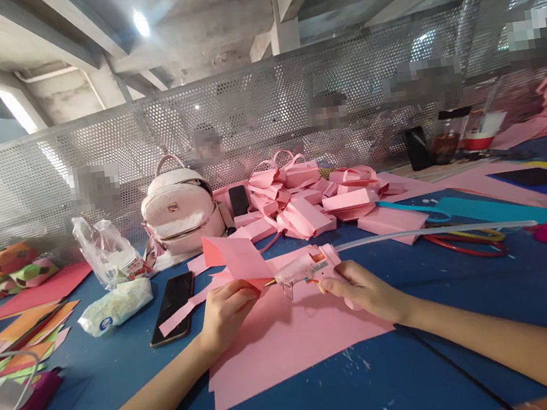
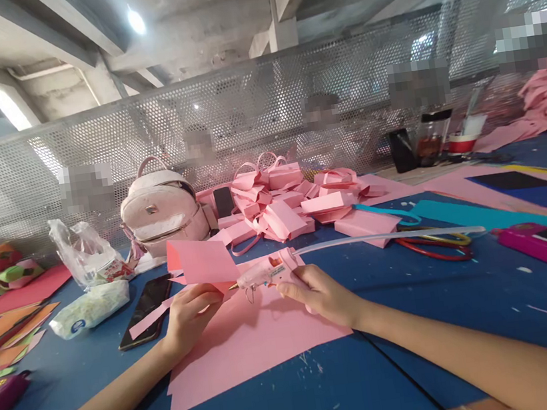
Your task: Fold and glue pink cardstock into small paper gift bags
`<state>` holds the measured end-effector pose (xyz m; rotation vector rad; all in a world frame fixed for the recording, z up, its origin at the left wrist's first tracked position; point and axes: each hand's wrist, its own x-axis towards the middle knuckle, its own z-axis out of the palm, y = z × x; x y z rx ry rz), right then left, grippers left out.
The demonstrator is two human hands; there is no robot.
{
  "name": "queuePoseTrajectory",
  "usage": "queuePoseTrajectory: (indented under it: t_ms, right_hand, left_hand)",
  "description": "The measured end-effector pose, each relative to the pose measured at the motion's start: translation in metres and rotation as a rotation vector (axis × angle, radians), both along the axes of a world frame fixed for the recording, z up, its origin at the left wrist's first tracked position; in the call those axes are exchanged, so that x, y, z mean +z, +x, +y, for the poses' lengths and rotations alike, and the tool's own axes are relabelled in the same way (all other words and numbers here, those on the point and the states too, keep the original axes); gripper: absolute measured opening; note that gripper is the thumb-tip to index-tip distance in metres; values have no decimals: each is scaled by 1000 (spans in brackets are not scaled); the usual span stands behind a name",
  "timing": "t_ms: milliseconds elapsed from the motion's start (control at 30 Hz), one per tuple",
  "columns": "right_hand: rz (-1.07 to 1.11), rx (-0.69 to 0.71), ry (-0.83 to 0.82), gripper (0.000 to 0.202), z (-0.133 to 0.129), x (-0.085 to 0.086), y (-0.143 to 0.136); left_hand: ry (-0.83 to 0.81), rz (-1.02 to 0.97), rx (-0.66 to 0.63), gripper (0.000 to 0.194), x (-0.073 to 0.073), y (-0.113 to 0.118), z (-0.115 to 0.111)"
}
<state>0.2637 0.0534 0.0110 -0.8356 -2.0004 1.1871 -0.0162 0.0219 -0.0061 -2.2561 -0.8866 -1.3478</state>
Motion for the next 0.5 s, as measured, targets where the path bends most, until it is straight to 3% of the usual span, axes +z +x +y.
queuePoseTrajectory:
  t_ms: [500]
  right_hand:
    - [-8,-5,12,50,1,3,1]
  left_hand:
    - [-22,-6,-2,28,-3,-4,2]
